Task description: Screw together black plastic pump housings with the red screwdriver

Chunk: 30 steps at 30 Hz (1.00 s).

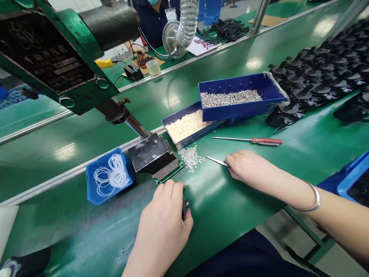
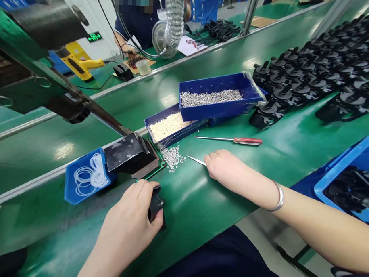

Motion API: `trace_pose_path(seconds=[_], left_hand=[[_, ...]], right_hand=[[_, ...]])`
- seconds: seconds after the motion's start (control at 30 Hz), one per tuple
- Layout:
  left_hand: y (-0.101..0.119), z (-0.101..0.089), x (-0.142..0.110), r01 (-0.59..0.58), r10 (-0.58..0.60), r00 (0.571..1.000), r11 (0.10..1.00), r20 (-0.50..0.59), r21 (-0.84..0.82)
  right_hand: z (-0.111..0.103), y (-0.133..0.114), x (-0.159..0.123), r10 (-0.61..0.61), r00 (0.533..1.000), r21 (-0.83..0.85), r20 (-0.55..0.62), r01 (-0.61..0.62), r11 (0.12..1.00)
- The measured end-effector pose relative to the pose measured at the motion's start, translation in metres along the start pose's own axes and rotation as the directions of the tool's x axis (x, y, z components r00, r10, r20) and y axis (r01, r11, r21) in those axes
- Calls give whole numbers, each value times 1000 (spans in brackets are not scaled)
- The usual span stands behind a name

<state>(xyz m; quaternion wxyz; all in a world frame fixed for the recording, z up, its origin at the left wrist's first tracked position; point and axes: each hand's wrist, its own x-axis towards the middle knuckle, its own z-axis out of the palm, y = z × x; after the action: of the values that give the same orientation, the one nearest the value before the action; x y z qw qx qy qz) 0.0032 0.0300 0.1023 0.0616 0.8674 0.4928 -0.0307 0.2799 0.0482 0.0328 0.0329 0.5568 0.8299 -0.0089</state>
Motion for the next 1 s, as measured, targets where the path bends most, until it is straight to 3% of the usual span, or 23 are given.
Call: trace_pose_path(seconds=[0.23, 0.3, 0.43, 0.63, 0.77, 1.0], left_hand=[[0, -2, 3, -11, 11, 1000, 1000, 20, 0], [1, -2, 3, -19, 19, 1000, 1000, 17, 12], [3, -3, 4, -34, 33, 999, 999, 29, 35], [7, -3, 8, -48, 45, 998, 997, 46, 68], [6, -3, 9, -56, 52, 998, 995, 40, 84], [9, -4, 10, -50, 45, 997, 994, 56, 94]], right_hand=[[-5, 9, -17, -14, 1000, 76, -19, 15, 997], [-19, 8, -23, -61, 998, 221, -28, 65, 973], [-50, -7, -26, -217, 973, 531, -78, 225, 817], [-58, -33, -13, -344, 914, 304, -217, 398, 866], [-66, -37, -1, -405, 904, 211, -141, 427, 879], [-99, -55, 14, -526, 850, 92, 4, 523, 847]])
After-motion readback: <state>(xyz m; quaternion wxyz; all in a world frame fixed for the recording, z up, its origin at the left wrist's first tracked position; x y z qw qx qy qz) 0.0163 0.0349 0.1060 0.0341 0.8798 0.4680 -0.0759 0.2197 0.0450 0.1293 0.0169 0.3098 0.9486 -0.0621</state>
